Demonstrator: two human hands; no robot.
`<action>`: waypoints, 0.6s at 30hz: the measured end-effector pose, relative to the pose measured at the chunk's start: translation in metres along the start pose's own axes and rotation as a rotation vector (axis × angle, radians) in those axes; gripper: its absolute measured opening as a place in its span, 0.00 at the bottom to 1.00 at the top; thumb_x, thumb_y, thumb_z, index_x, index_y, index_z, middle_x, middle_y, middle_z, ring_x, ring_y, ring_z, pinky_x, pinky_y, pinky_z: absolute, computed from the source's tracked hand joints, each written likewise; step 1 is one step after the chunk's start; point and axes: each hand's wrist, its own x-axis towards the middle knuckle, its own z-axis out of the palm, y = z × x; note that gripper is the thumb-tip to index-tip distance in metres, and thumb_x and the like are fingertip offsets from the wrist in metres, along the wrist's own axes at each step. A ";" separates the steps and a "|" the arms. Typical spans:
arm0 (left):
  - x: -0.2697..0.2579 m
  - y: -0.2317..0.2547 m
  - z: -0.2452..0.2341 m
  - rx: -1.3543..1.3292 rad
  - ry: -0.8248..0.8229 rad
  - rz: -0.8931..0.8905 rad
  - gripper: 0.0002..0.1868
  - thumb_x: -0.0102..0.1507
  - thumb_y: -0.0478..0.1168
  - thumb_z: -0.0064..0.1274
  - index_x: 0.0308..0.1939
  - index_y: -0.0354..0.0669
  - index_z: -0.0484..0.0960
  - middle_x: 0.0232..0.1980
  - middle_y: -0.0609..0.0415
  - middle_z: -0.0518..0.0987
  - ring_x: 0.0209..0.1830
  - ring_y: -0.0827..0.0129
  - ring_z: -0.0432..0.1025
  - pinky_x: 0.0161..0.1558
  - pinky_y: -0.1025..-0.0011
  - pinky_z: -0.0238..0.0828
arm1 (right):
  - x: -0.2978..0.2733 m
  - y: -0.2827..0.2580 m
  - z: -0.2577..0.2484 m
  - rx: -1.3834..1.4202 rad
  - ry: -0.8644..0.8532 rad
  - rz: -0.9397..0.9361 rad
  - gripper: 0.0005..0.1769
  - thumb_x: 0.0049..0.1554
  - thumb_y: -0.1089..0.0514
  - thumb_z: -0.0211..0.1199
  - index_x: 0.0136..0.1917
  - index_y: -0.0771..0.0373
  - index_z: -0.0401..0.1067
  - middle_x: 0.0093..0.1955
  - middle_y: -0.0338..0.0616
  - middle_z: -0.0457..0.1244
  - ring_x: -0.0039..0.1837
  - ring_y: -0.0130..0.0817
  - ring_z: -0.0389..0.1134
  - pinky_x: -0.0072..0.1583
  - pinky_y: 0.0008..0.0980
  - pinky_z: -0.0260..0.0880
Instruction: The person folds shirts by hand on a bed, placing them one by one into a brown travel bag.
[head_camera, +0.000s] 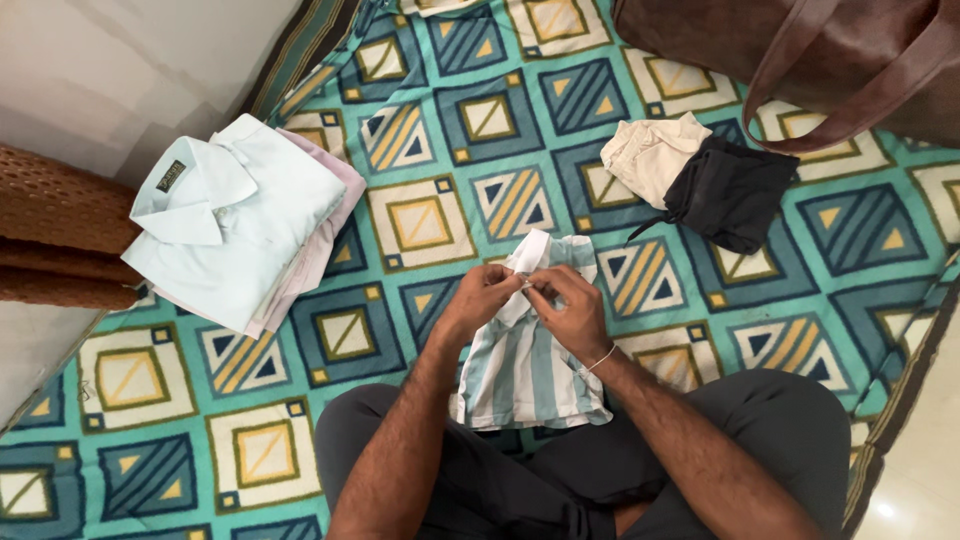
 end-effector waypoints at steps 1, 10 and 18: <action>-0.001 0.001 -0.001 -0.001 0.002 0.000 0.16 0.65 0.45 0.55 0.38 0.32 0.84 0.29 0.60 0.75 0.28 0.78 0.64 0.31 0.74 0.60 | 0.000 0.001 0.000 0.001 -0.002 0.000 0.10 0.53 0.69 0.71 0.49 0.66 0.76 0.43 0.42 0.67 0.42 0.28 0.71 0.43 0.28 0.71; 0.000 0.000 -0.001 -0.018 0.057 -0.044 0.13 0.65 0.44 0.55 0.39 0.35 0.84 0.31 0.60 0.78 0.29 0.79 0.68 0.32 0.78 0.68 | -0.002 0.005 0.004 0.002 -0.031 0.053 0.08 0.55 0.68 0.69 0.49 0.66 0.77 0.45 0.42 0.68 0.44 0.27 0.73 0.44 0.26 0.72; 0.002 0.003 -0.007 -0.267 0.084 -0.037 0.10 0.62 0.36 0.63 0.43 0.33 0.82 0.32 0.57 0.80 0.25 0.81 0.69 0.29 0.81 0.67 | 0.003 0.017 0.001 0.193 -0.061 0.190 0.05 0.56 0.65 0.70 0.48 0.65 0.79 0.46 0.40 0.70 0.46 0.25 0.73 0.47 0.24 0.72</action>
